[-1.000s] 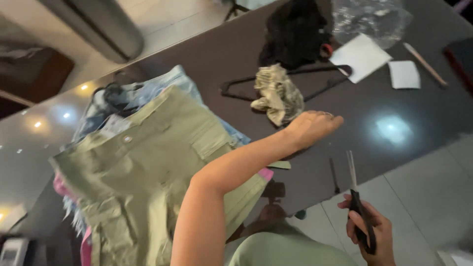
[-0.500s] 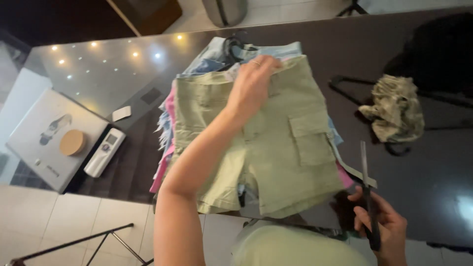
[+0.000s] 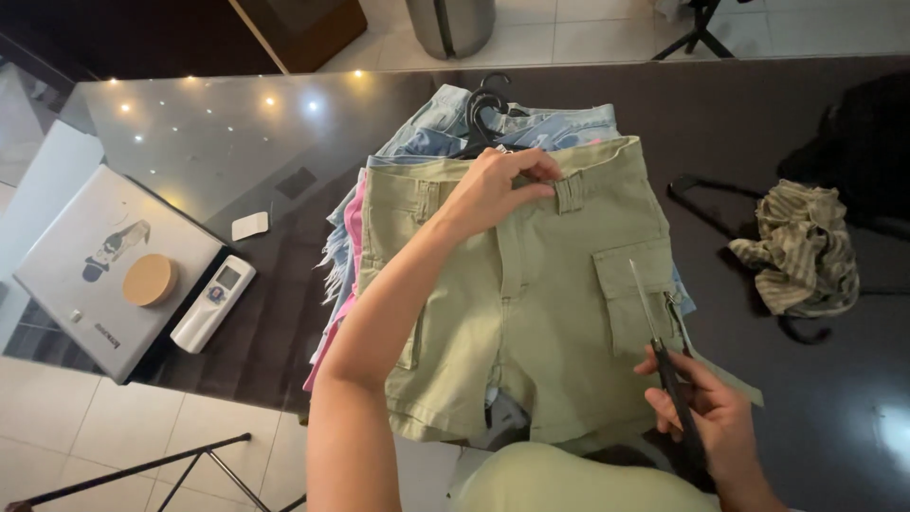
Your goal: Removing a hanger from shorts and trimming tags or loose threads with scissors
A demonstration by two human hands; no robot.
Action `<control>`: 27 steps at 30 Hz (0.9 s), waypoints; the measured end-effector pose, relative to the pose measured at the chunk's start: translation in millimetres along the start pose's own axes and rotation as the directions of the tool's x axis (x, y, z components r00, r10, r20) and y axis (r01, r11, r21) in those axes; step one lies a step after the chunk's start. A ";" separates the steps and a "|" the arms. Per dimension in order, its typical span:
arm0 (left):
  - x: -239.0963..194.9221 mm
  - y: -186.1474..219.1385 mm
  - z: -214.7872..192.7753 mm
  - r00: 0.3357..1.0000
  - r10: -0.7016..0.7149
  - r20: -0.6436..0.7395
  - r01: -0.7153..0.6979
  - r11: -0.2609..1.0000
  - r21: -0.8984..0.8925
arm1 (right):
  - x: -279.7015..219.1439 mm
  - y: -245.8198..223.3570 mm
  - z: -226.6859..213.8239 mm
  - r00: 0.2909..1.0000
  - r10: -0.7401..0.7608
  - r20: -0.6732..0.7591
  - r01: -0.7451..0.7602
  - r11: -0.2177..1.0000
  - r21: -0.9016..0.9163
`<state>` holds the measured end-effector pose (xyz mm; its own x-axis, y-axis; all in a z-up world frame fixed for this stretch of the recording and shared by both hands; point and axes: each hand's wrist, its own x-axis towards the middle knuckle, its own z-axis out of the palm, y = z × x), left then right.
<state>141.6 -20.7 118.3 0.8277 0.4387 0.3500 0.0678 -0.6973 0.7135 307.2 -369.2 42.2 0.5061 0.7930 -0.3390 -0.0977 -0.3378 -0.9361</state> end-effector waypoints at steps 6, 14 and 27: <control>-0.2 -39.0 16.5 0.950 0.300 -0.081 -0.266 0.919 0.291 | 11.9 -3.8 0.3 0.988 -0.129 0.090 0.133 0.990 -0.046; -13.9 -25.5 19.8 0.953 0.294 -0.067 -0.197 0.776 0.599 | 35.0 -8.5 0.4 0.922 -0.206 0.327 0.125 0.960 0.251; -20.2 -12.7 27.4 0.890 0.392 -0.232 -0.103 0.669 0.736 | 57.4 -39.5 7.7 0.942 -0.098 0.322 0.031 0.978 0.209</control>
